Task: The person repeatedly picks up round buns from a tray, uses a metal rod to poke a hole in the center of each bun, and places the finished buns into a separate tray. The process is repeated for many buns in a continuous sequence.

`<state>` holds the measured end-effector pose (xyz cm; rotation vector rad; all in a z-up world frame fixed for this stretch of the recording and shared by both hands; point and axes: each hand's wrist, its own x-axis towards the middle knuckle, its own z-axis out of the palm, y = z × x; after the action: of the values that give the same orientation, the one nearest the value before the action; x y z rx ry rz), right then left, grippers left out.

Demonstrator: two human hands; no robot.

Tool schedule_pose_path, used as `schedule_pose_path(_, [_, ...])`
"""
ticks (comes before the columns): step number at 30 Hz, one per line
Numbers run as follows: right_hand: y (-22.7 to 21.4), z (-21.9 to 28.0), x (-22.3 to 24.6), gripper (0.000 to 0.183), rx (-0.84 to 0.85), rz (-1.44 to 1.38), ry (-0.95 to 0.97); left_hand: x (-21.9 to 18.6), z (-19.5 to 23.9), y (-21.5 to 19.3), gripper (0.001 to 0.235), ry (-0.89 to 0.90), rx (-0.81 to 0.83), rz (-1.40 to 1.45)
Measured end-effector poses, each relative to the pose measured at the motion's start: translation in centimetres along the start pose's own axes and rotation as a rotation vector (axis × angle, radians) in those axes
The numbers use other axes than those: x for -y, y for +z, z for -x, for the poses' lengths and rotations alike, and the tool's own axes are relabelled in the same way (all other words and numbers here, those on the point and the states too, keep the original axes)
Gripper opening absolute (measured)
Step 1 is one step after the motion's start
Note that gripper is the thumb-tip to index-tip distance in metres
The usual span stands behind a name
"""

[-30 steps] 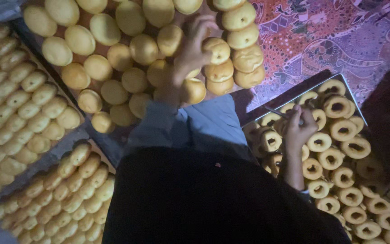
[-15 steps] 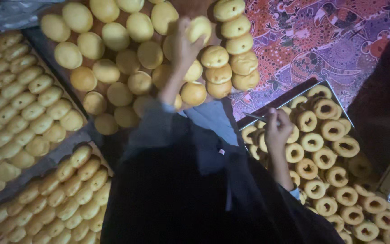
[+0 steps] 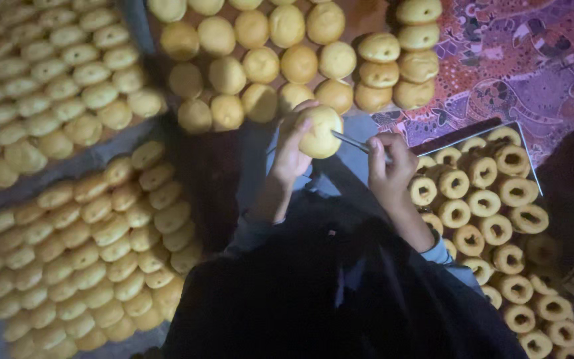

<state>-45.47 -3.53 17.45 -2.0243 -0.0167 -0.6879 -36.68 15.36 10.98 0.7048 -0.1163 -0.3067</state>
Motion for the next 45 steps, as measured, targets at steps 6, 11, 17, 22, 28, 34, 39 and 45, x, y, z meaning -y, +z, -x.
schedule_pose_path(6, [2.6,0.7,2.0,0.014,0.111,0.222,-0.235,-1.3,2.7,1.5,0.035,-0.013,-0.011,-0.272])
schedule_pose_path(11, [2.6,-0.6,1.1,0.018,0.246,0.125,-0.192,-1.2,3.2,2.6,0.028,0.011,-0.048,-0.275])
schedule_pose_path(17, [2.7,0.2,0.3,0.025,0.258,0.147,-0.014,-0.2,3.2,2.3,0.024,-0.053,-0.120,-0.135])
schedule_pose_path(22, [2.5,0.2,-2.2,0.016,0.079,0.250,-0.431,2.3,3.3,2.1,0.028,-0.039,-0.211,-0.027])
schedule_pose_path(28, [3.3,1.6,-4.4,0.019,0.068,0.052,-0.137,3.2,3.2,1.9,0.028,-0.087,-0.284,-0.137])
schedule_pose_path(34, [2.3,1.0,-5.9,0.026,0.437,-0.196,0.245,3.1,2.8,2.2,0.027,-0.192,-0.203,-0.182])
schedule_pose_path(39, [2.8,1.0,-6.8,0.020,0.142,0.067,-0.164,6.0,2.6,3.1,0.027,-0.105,-0.366,-0.090])
schedule_pose_path(45, [3.2,-0.5,-9.7,0.023,-0.098,0.229,-0.202,8.2,-1.3,3.1,0.043,-0.135,-0.262,-0.231])
